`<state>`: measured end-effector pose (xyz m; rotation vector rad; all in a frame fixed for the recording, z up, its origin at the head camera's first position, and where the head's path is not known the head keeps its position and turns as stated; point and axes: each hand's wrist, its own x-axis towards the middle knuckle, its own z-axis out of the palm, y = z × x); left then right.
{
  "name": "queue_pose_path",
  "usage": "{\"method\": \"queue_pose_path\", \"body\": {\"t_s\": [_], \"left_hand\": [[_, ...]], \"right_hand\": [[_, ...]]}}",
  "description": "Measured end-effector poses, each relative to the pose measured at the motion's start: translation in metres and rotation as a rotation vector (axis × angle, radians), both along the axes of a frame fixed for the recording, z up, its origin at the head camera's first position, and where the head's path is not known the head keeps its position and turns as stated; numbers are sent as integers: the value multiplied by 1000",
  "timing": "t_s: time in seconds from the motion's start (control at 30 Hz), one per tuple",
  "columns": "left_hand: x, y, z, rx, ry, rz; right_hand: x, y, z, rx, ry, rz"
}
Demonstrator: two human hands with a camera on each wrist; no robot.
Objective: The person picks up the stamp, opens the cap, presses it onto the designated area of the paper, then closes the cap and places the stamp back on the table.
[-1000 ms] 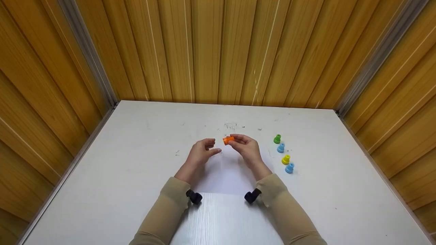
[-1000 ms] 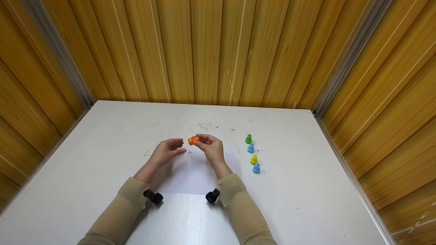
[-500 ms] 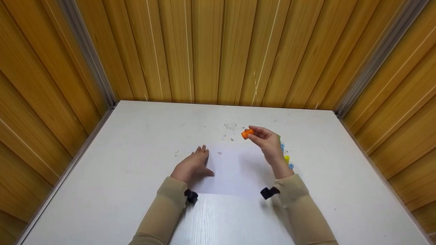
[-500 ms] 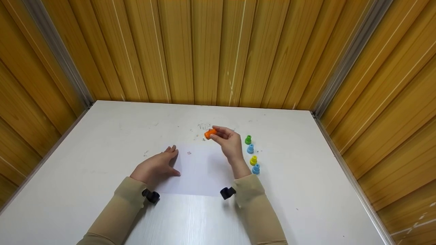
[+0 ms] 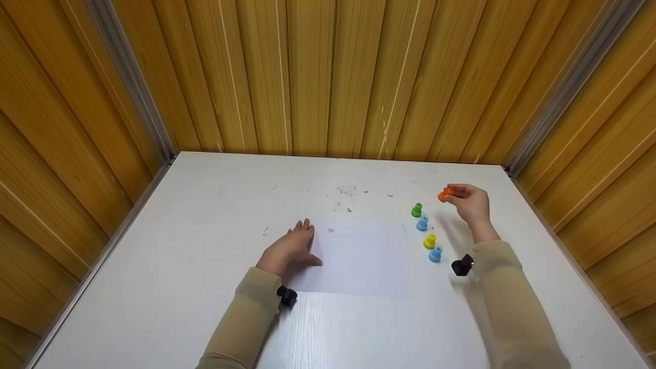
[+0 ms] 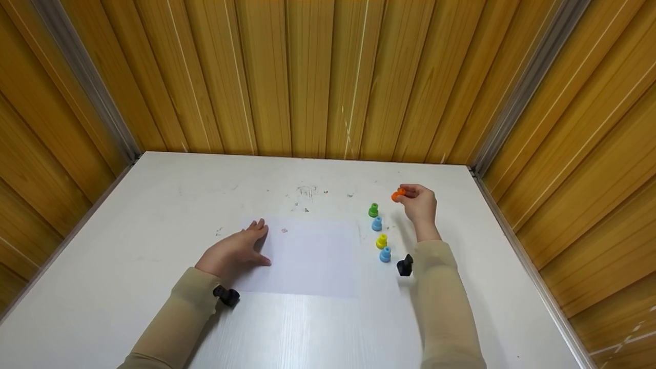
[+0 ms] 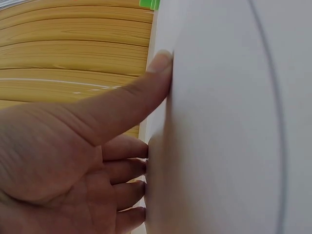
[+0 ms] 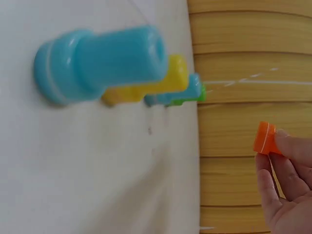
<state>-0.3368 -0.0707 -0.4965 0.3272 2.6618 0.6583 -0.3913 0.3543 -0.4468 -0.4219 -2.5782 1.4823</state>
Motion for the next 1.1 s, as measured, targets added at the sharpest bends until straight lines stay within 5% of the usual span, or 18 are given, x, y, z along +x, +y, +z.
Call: {"method": "queue_pose_path", "body": {"t_s": [0.17,0.33,0.6,0.9,1.0,1.1], "left_hand": [[1,0,0,4,7,14],[2,1,0,9,2,26],[3,1,1,21,-8,43],[0,1,3,9,4,11],[1,1,3,9,1,10],[2,0,2,12,-3,10]], "right_hand": [[-16,16,-23,42,-111,27],[-27,21,-39,-24,-211,1],[-30,16,-46,-103,-232,16],[-13,22,-29,-45,-76,17],[2,25,-20,-96,-55,1],[22,28,-15,-199,-112,71]]}}
